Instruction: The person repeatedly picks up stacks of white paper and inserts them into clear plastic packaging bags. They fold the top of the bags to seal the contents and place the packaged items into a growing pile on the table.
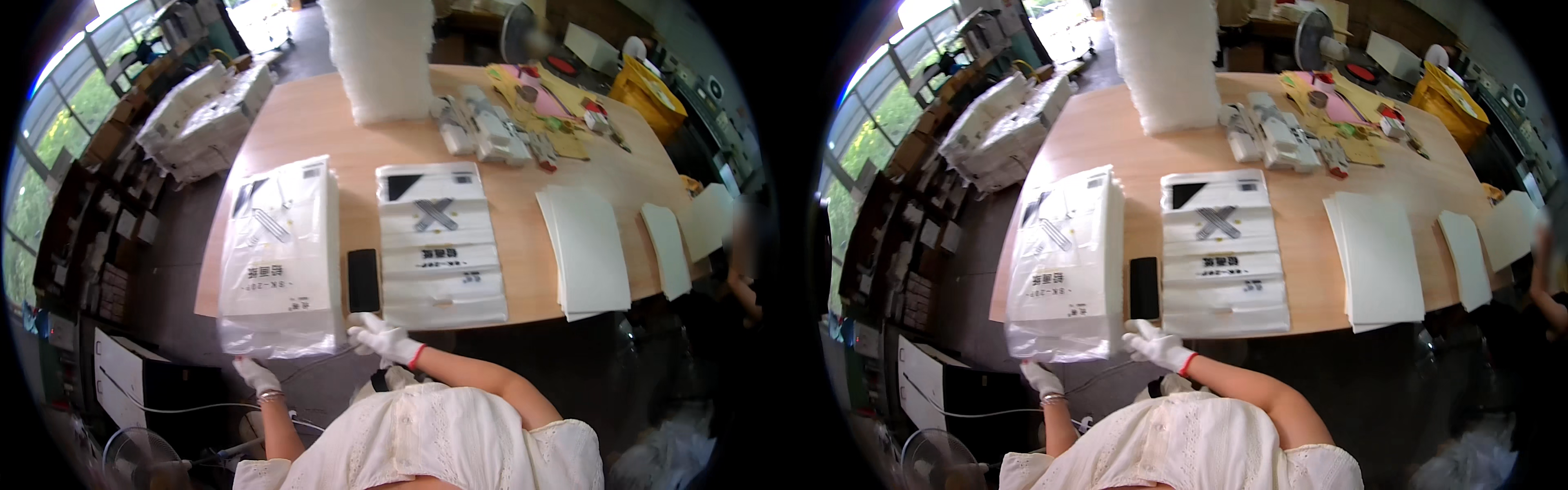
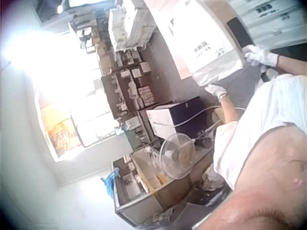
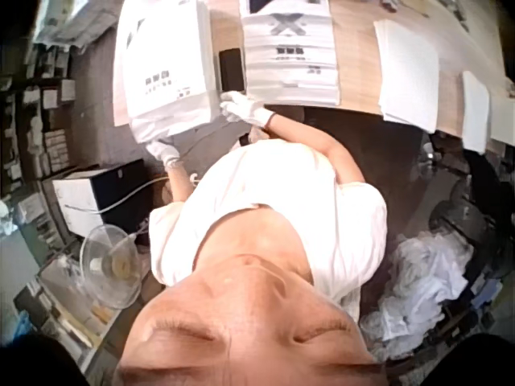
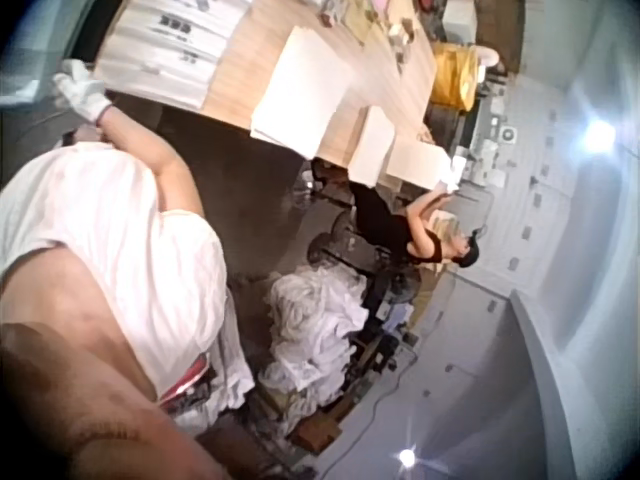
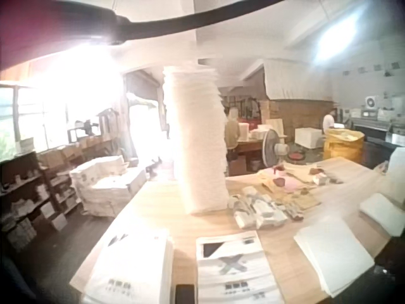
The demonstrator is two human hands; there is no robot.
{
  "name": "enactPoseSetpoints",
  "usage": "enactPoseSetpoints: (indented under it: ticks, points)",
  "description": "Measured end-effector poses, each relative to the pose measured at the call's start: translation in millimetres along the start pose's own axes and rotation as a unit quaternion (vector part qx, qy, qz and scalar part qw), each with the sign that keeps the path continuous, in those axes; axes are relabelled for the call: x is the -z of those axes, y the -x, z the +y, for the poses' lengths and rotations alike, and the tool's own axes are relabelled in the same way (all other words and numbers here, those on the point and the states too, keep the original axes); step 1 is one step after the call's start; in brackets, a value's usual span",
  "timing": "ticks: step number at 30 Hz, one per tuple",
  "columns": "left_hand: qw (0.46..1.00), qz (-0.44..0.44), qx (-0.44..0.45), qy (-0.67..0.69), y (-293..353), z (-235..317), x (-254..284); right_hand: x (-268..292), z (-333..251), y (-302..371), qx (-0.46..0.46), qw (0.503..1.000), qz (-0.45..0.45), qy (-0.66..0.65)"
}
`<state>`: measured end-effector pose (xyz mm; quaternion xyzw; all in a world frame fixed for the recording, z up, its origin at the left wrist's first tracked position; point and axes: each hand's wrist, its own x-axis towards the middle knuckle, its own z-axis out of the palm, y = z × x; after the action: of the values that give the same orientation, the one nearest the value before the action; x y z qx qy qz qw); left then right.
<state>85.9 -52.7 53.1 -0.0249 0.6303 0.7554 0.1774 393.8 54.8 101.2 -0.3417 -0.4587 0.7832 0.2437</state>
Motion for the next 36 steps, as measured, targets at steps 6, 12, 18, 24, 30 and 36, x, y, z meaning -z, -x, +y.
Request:
enactPoseSetpoints:
  ticks: [6, 12, 18, 24, 30, 36]
  points:
    - [0.663, -0.632, -0.182, -0.357, 190, -59, -81, 137, 43, 101, -0.113, 0.972, 0.196, -0.064]
    - [0.572, -0.562, -0.425, -0.42, 255, -110, -221, 174, 45, 177, -0.049, 0.943, 0.319, -0.08]
    - [0.524, -0.566, -0.445, -0.455, 239, -116, -256, 172, 53, 186, -0.029, 0.936, 0.337, -0.099]
    - [0.403, -0.581, -0.513, -0.487, 240, -106, -253, 169, 45, 169, -0.034, 0.947, 0.315, -0.057]
    - [0.503, -0.687, -0.26, -0.456, 252, -71, -232, 178, 48, 134, -0.034, 0.969, 0.23, -0.083]
    - [0.535, -0.684, -0.211, -0.449, 246, -62, -255, 160, 12, 44, 0.043, 0.932, 0.31, 0.182]
